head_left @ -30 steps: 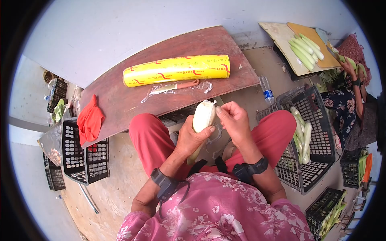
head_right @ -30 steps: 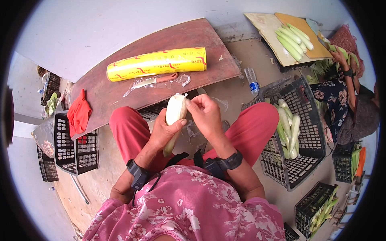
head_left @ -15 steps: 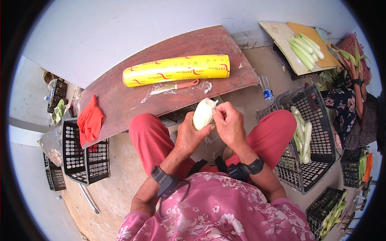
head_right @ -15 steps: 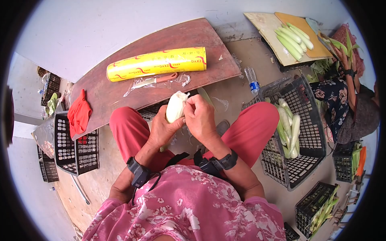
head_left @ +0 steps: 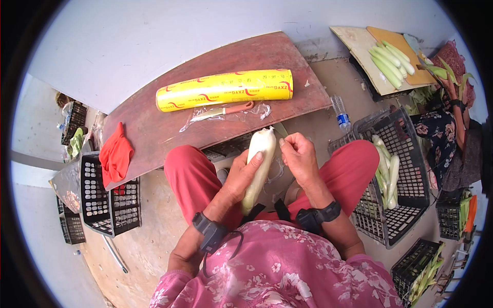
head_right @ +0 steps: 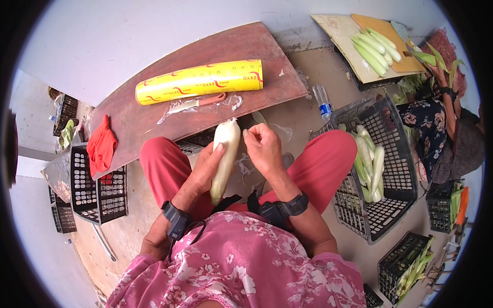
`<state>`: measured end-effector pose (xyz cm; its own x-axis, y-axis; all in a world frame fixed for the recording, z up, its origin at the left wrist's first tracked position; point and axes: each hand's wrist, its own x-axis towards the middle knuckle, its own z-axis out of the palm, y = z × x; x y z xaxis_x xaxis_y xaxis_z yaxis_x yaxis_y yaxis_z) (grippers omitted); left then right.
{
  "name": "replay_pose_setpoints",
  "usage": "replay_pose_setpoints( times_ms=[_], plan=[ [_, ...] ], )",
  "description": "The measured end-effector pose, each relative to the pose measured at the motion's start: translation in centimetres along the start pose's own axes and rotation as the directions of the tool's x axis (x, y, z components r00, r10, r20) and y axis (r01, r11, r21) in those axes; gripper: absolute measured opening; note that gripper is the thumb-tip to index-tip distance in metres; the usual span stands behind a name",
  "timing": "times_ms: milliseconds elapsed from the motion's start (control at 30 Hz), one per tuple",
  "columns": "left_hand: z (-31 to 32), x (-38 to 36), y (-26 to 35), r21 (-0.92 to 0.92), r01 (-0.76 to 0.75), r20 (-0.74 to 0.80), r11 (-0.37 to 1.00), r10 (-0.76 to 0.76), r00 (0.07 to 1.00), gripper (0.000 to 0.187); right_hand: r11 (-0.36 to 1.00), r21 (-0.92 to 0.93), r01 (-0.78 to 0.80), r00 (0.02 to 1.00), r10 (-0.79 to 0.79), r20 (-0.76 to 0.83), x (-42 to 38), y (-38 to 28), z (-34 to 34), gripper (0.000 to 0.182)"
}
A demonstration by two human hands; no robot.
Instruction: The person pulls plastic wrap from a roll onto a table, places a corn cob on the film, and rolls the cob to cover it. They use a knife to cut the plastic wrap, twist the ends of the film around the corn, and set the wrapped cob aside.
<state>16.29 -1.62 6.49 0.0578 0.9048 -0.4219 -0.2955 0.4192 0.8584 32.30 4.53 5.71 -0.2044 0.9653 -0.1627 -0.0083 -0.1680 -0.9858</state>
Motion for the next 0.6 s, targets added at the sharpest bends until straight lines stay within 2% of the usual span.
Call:
replay_pose_setpoints(
  times_ms=[33, 133, 233, 300, 333, 433, 600],
  plan=[
    [0.1, -0.1, 0.4, 0.047, -0.019, -0.002, 0.999, 0.019, 1.000, 0.050, 1.000, -0.024, -0.019, 1.000, 0.018, -0.020, 0.1, 0.3, -0.3, 0.013],
    [-0.2, 0.1, 0.9, 0.202, -0.092, -0.017, 0.975, 0.097, 0.995, 0.051, 0.988, 0.142, -0.053, 0.999, 0.052, 0.012, -0.1, 0.2, -0.9, 0.015],
    [-0.7, 0.8, -0.2, 0.386, -0.183, -0.030, 0.904, 0.211, 0.977, 0.052, 0.964, 0.264, 0.028, 0.998, -0.043, 0.050, -0.3, -1.1, -0.6, 0.016],
    [-0.4, 0.6, -0.2, 0.498, -0.226, -0.035, 0.837, 0.280, 0.959, 0.054, 0.962, 0.273, -0.014, 0.995, -0.013, 0.095, -0.5, -1.9, -0.5, 0.016],
    [-0.2, 0.5, 0.0, 0.517, -0.224, -0.036, 0.826, 0.282, 0.959, 0.054, 0.960, 0.277, -0.035, 0.993, 0.002, 0.118, -0.5, -2.1, -0.5, 0.016],
    [0.1, 0.2, 0.1, 0.568, -0.223, -0.035, 0.792, 0.294, 0.955, 0.055, 0.972, 0.234, 0.029, 0.993, -0.055, 0.108, -0.1, -1.2, -0.5, 0.015],
    [0.1, -0.1, 0.4, 0.632, -0.228, -0.011, 0.741, 0.303, 0.953, 0.053, 0.952, 0.303, -0.041, 0.990, -0.003, 0.141, 0.1, -1.0, -1.0, 0.013]
  ],
)
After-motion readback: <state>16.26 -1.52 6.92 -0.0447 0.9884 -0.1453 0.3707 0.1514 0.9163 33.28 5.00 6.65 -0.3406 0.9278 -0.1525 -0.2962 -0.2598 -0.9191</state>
